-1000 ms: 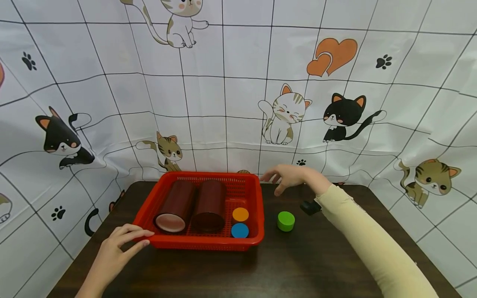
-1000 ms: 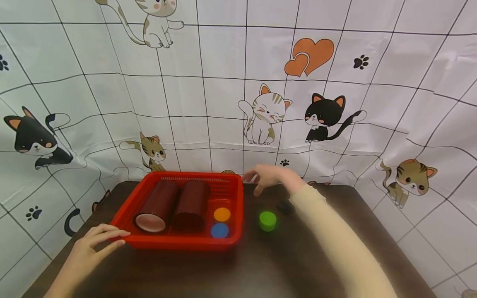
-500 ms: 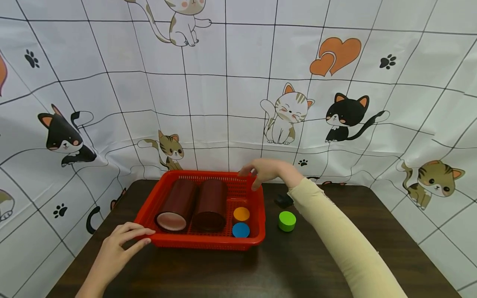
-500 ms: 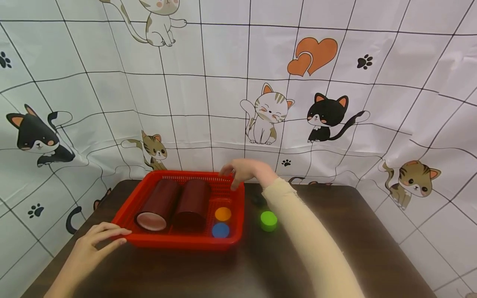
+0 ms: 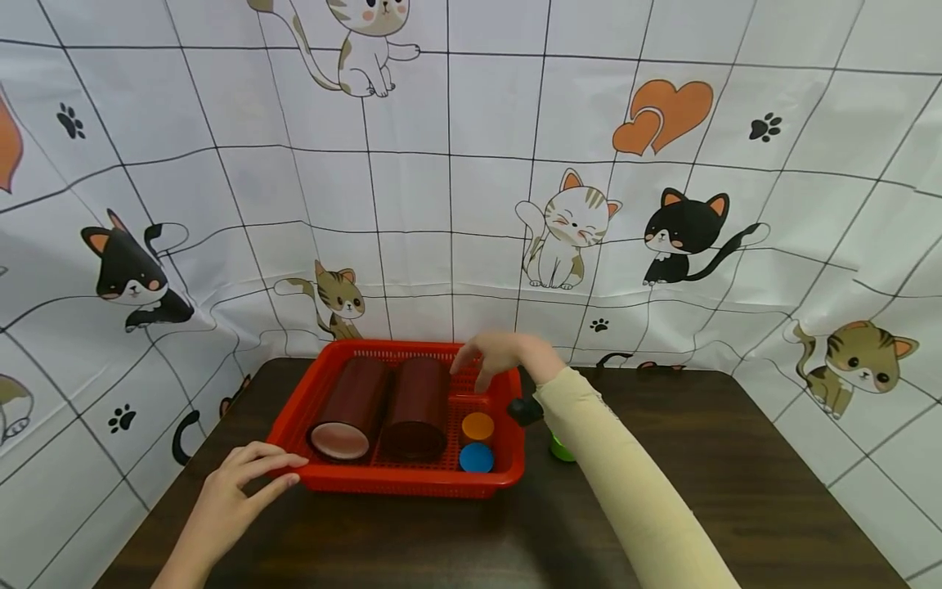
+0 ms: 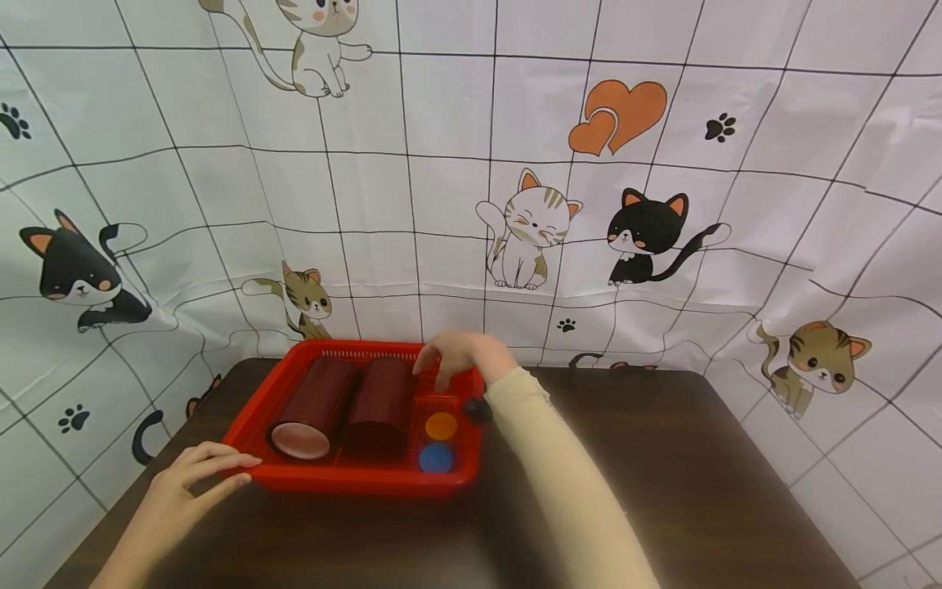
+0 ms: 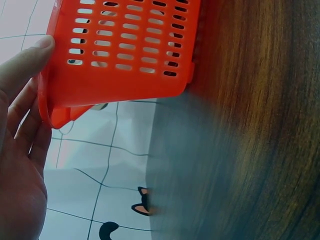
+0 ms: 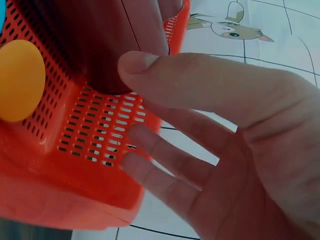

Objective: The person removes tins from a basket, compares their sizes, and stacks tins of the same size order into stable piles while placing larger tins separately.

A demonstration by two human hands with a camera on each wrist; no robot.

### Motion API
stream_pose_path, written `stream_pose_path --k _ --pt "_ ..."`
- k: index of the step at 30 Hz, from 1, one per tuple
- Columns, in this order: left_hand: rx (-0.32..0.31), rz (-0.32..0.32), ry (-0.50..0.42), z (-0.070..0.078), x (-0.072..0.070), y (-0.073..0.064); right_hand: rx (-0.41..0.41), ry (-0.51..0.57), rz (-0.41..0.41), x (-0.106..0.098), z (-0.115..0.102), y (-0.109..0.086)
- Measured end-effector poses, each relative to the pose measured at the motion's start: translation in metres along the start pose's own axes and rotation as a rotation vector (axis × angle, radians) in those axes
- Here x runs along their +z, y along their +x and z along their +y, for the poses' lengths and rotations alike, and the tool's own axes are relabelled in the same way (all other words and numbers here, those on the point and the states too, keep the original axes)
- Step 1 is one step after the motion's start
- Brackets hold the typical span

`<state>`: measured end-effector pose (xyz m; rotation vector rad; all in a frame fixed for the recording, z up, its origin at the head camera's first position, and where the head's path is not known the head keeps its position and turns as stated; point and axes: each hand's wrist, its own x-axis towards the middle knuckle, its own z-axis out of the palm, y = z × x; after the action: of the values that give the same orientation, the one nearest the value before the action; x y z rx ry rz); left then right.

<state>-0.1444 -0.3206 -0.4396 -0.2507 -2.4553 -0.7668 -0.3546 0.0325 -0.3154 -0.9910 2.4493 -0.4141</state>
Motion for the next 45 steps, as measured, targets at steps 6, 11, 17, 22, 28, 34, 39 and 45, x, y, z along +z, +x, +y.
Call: stream_pose_path --k 6,11,17,22,28,34,39,45 --pt "0.024 0.012 -0.008 0.0 0.0 0.002 0.035 0.01 0.007 0.006 -0.003 0.005" --pt "0.041 0.016 -0.019 -0.001 0.001 0.003 0.053 -0.003 0.04 0.014 -0.003 0.009" --pt "0.049 0.024 -0.022 0.0 0.0 0.001 0.095 0.052 0.071 0.029 0.005 0.012" --pt "0.045 0.025 -0.024 -0.003 0.001 0.002 0.111 0.082 0.104 0.038 0.009 0.014" --pt "0.039 0.02 -0.016 -0.001 0.001 0.001 0.128 0.095 0.119 0.051 0.009 0.014" --pt "0.031 0.021 -0.027 -0.001 0.002 0.0 0.14 0.074 0.139 0.055 0.007 0.014" --pt "0.03 0.013 -0.026 -0.002 0.001 0.0 0.163 0.03 0.073 0.058 0.006 0.014" --pt "0.031 0.012 -0.032 -0.001 0.0 0.0 0.193 -0.008 0.0 0.061 0.006 0.017"
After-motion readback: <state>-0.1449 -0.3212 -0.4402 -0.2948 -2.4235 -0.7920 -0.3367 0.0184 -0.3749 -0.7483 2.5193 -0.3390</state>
